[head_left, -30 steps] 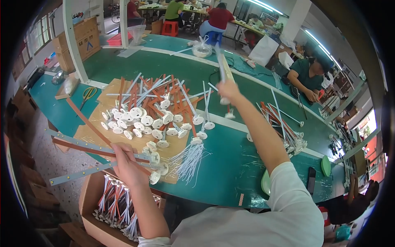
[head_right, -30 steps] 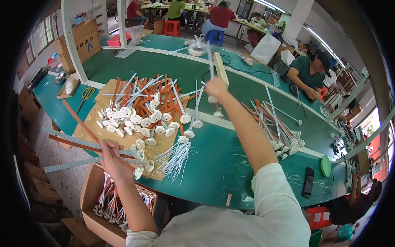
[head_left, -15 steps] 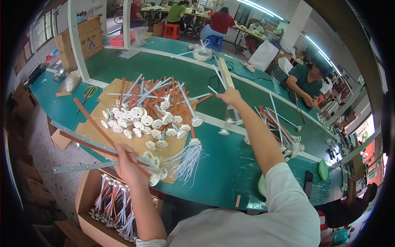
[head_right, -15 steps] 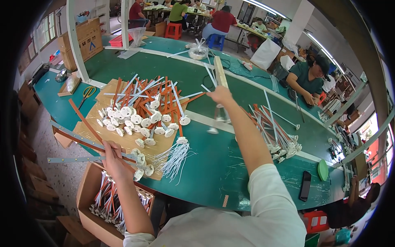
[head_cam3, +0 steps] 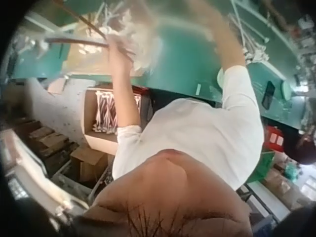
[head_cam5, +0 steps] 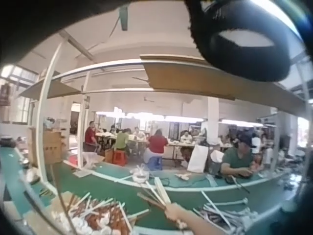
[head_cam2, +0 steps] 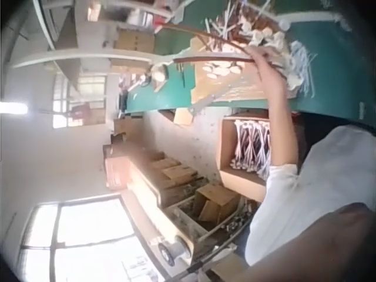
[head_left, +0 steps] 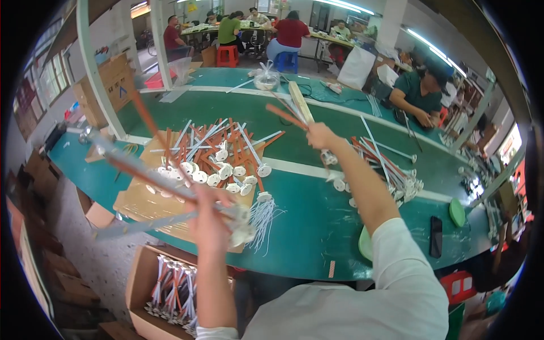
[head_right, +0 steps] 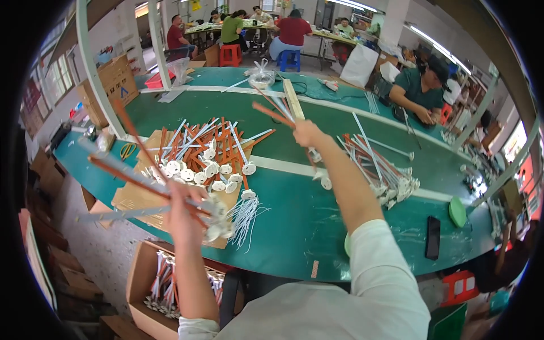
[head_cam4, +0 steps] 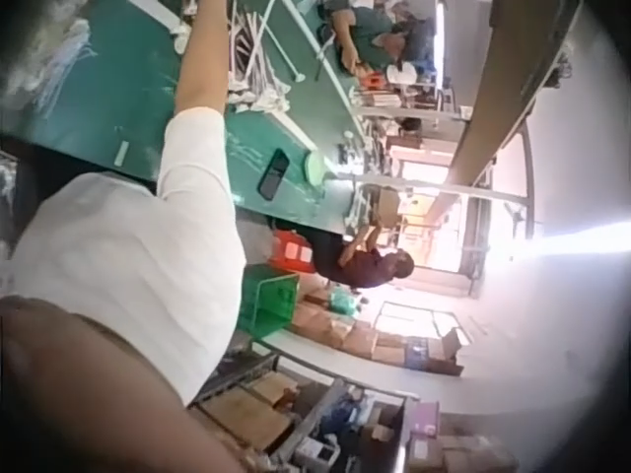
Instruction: Assembling LED strips onto plastic bases and bundling them together with rubber bands on a production line.
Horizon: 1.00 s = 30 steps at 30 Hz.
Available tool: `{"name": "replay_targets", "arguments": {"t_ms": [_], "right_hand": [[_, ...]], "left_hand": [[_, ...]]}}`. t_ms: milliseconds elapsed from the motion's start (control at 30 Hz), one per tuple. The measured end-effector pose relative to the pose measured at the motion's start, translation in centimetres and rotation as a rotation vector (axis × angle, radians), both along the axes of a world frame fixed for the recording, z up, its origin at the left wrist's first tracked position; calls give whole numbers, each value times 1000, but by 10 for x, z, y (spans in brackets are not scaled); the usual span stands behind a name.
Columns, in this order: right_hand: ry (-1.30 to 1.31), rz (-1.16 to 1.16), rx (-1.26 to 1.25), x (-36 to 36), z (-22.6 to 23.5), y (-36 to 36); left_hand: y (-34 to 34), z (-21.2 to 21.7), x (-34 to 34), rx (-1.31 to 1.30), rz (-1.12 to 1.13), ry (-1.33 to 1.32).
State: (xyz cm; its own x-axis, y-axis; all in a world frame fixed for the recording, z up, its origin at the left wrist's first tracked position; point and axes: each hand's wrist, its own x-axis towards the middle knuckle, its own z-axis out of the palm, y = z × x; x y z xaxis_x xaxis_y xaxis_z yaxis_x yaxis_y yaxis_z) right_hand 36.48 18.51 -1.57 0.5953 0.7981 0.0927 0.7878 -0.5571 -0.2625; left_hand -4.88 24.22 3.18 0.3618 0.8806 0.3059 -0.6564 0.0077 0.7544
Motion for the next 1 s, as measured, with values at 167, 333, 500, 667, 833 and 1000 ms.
{"name": "replay_targets", "arguments": {"t_ms": [167,333,500,667,833,1000], "right_hand": [[-34,44,825,-80,83,-53],[138,73,576,-198,65,-106],[41,424,632,-207,57,-162],[-109,98,787,-187,111,-181],[217,200,919,-190,131,-150],[383,341,1119,-172,176,-140]], "left_hand": [[-41,7,74,-22,-313,102],[-81,-8,133,307,-229,167],[-105,-14,151,176,-362,279],[-98,-4,162,310,-415,473],[-129,19,179,690,-143,15],[-117,63,173,438,-521,389]]}}
